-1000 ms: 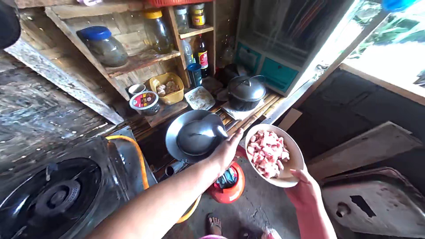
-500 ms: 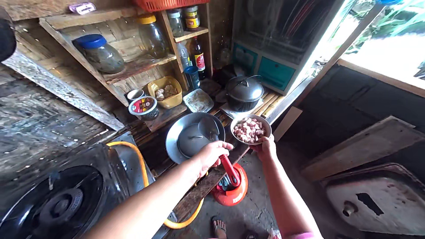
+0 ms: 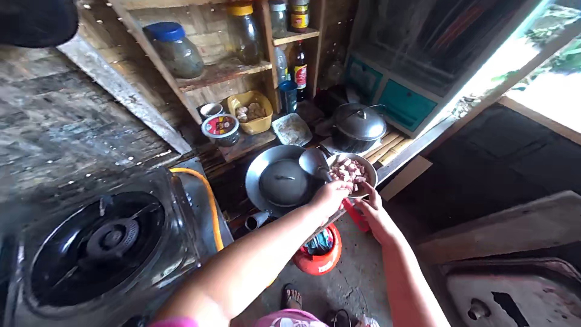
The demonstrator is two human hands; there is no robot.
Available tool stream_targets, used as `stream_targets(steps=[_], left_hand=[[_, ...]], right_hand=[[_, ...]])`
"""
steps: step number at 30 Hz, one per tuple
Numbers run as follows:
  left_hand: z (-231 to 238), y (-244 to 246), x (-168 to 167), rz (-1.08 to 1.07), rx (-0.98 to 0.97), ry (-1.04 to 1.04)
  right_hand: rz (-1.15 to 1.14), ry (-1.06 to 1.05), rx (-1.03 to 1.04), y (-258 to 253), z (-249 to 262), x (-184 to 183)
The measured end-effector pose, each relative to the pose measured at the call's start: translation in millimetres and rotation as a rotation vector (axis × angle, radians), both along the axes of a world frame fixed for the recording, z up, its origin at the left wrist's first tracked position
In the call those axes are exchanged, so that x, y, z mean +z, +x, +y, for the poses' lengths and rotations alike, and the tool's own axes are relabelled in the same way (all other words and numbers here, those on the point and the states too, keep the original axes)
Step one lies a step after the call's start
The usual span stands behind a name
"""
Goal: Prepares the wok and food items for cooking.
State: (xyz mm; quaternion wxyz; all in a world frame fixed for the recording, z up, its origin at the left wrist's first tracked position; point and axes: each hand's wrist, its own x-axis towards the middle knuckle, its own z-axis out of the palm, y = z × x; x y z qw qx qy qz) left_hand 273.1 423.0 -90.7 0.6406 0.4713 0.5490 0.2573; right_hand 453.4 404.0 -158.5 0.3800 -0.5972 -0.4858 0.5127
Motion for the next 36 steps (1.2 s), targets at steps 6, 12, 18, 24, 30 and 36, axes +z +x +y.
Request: stream_targets(steps=[6, 12, 18, 24, 30, 36], left_hand=[[4, 20, -8, -0.096, 0.088, -0.082], [-3, 18, -13, -0.131, 0.059, -0.016], [-45, -7, 1, -0.235, 0.062, 0.105], [-140, -67, -26, -0.385, 0.716, -0.46], [-109, -109, -68, -0.195, 1.122, 0.092], [-89, -128, -58, -0.314, 1.253, 0.112]], right_hand=[[0.356, -0.059, -0.247, 11, 16, -26], [0.043, -0.049, 0.117, 20, -6, 10], [-0.32, -0.027, 0.156, 0, 4, 28], [-0.689, -0.136, 0.153, 39, 70, -1], [-0.82, 0.437, 0.195, -25, 70, 31], [-0.504, 0.476, 0.385, -108, 73, 37]])
